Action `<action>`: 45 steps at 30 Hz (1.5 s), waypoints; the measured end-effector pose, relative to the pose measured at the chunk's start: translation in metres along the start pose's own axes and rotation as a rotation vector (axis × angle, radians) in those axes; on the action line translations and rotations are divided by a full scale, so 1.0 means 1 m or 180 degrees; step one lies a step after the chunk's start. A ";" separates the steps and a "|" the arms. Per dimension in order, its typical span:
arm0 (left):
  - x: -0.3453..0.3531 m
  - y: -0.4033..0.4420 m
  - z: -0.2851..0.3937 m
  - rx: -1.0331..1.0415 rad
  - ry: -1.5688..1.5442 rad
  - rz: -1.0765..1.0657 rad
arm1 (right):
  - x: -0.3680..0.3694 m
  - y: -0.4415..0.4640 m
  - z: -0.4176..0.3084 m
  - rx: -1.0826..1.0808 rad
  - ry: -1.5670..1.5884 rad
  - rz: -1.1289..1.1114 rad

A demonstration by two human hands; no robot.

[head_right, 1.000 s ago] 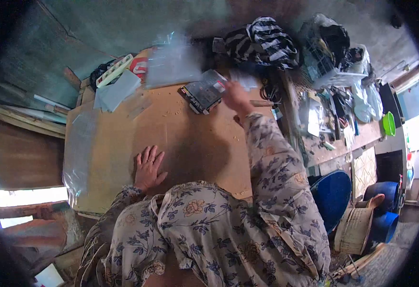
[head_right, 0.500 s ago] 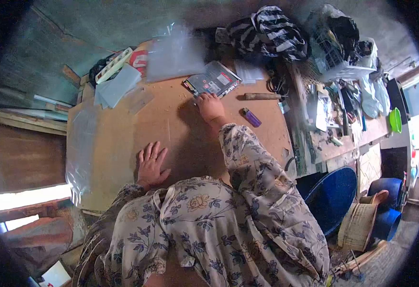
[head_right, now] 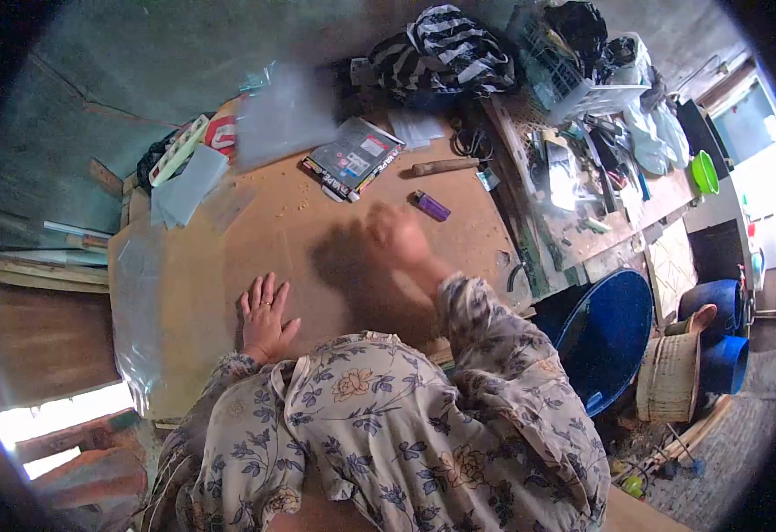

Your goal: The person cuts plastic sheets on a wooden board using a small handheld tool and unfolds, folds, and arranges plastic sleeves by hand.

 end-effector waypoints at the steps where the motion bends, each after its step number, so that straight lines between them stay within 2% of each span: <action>1: 0.001 0.000 -0.001 -0.0048 -0.0072 -0.0054 | -0.007 0.019 0.020 0.0297 0.0009 0.0235; 2: 0.002 0.001 -0.002 -0.0066 -0.0068 -0.0053 | -0.016 0.040 0.041 0.0588 0.0027 0.0459; 3: 0.004 0.000 -0.002 -0.0028 -0.0041 -0.0039 | -0.022 0.060 0.059 0.0567 0.0046 0.0440; 6: 0.003 -0.001 -0.005 -0.0008 0.0002 -0.0023 | -0.041 0.114 0.121 0.1377 -0.0724 0.0461; 10: 0.000 0.001 -0.003 -0.0106 -0.0118 -0.0144 | -0.029 0.145 0.155 0.1154 -0.1376 -0.0101; 12: -0.001 0.002 -0.004 -0.0124 -0.0115 -0.0152 | -0.015 0.157 0.169 0.1351 -0.1946 -0.0454; 14: -0.003 0.002 -0.004 -0.0139 -0.0119 -0.0193 | -0.008 0.162 0.173 0.1344 -0.1766 -0.0261; 16: -0.008 0.006 -0.003 -0.0166 -0.0234 -0.0320 | -0.013 0.161 0.165 0.1771 -0.1712 -0.0669; 17: -0.006 0.006 -0.005 -0.0176 -0.0246 -0.0344 | -0.016 0.161 0.163 0.1823 -0.1507 -0.0394; 20: 0.001 0.003 -0.007 -0.0093 -0.0168 -0.0254 | -0.019 0.157 0.170 0.1953 -0.1349 -0.0242; 23: 0.000 0.004 -0.007 -0.0059 -0.0148 -0.0135 | -0.021 0.156 0.170 0.1739 -0.1468 -0.0132; 27: 0.000 0.005 -0.009 -0.0113 -0.0196 -0.0203 | -0.041 0.141 0.131 0.1430 -0.1294 -0.0054; 31: 0.002 0.003 -0.009 -0.0099 -0.0217 -0.0116 | -0.035 0.137 0.138 0.1143 -0.1357 -0.0018; 36: 0.003 0.002 -0.009 -0.0109 -0.0220 -0.0097 | -0.047 0.142 0.148 0.1305 -0.0024 0.0843; 38: 0.003 0.002 -0.008 -0.0103 -0.0241 -0.0095 | -0.051 0.148 0.161 0.1544 0.0242 0.0821; 40: 0.002 0.002 -0.009 -0.0109 -0.0227 -0.0124 | -0.054 0.150 0.159 0.2462 0.2987 0.0234; 41: 0.003 0.002 -0.009 -0.0105 -0.0240 -0.0119 | -0.061 0.149 0.148 0.2417 0.3468 0.0063; 42: 0.003 0.002 -0.010 -0.0095 -0.0210 -0.0108 | -0.071 0.146 0.134 0.2416 0.3453 0.0070; 44: 0.003 0.003 -0.010 -0.0068 -0.0180 -0.0089 | -0.081 0.136 0.097 0.2066 0.4477 -0.0554; 45: 0.002 0.003 -0.009 -0.0079 -0.0164 -0.0054 | -0.083 0.130 0.087 0.2090 0.4585 -0.0584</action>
Point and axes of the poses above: each hand's wrist, its own y-axis towards the middle knuckle, its own x-axis out of the palm, z = x × y, the point moved 4 cm from there along y, towards the middle knuckle, and after that the axes turned 14 degrees about x, right-handed, at the moved point
